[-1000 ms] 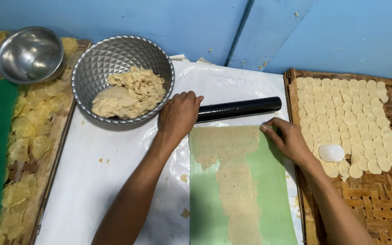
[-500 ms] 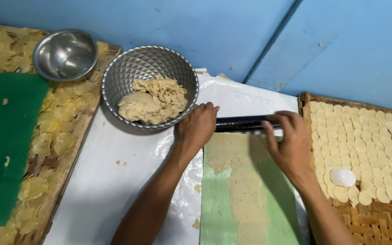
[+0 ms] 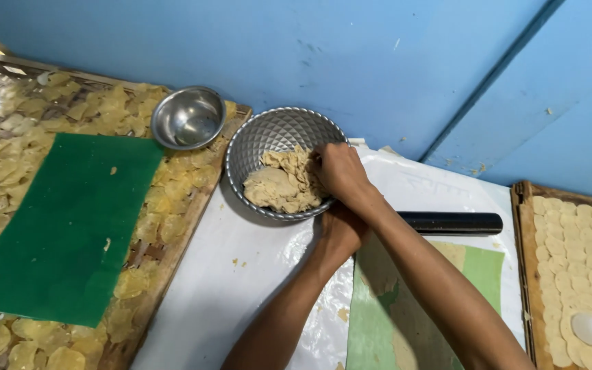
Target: Rolling out dough with a rolling pin and cutting small circles using a circular tool.
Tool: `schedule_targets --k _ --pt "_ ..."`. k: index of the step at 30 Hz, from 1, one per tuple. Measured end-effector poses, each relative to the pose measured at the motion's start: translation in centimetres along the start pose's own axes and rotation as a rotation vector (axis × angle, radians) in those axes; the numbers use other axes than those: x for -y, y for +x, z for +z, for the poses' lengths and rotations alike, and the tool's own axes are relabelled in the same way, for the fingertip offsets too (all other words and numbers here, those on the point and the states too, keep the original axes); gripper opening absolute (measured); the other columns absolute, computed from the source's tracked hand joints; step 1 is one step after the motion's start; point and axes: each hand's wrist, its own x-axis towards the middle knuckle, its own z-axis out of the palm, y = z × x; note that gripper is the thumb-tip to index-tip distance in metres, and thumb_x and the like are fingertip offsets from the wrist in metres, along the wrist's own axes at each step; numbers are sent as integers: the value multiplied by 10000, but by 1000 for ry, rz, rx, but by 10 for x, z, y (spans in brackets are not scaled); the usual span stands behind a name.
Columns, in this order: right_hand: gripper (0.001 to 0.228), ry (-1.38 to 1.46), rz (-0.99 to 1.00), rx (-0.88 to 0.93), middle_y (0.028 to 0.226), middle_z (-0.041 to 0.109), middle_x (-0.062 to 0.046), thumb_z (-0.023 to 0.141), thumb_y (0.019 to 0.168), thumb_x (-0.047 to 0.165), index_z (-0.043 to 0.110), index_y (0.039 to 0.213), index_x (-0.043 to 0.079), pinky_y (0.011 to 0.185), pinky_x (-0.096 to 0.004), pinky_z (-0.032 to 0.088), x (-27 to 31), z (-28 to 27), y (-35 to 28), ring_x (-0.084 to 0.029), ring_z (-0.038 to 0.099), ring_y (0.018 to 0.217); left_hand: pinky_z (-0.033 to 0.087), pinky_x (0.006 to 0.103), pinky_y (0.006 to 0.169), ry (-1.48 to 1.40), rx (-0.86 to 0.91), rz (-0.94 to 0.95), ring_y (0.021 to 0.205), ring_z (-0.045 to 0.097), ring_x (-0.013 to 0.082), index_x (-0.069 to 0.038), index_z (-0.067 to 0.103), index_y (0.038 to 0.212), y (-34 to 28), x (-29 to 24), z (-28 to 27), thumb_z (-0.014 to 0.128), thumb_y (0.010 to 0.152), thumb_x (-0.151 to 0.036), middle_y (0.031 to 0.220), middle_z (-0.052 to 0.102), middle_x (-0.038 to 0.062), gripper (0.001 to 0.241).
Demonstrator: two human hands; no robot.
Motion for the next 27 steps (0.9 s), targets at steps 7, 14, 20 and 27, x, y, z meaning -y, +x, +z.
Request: schedule_targets --k 7,14,20,27 --pt "100 41 -93 -130 807 754 -101 748 861 184 781 943 137 769 -502 620 -9 12 -15 -363 750 778 516 474 758 -82 138 -58 969 680 357 -155 692 1063 -3 -14 24 505 958 -339 964 713 91 282" --pt "124 305 -50 -240 892 743 -141 718 916 167 753 1023 117 813 -520 592 -2 -5 -24 -397 726 897 504 501 841 -166 279 -146 1056 665 382 -162 713 1139 -11 -22 39 519 923 -334 1050 726 97 337" --pt "172 509 1 -299 998 746 -156 643 985 147 745 1111 89 876 -511 556 11 -33 -28 -402 705 1005 494 523 911 -240 396 -199 1131 652 403 -169 731 1204 -10 -26 44 531 893 -329 1123 738 101 404" --pt "240 1000 63 -93 744 624 -35 548 1038 172 746 1092 47 746 -291 504 19 -58 -40 -135 575 756 546 569 782 -325 348 -188 977 693 511 32 760 1048 -9 -55 -55 435 897 -107 956 741 291 384"
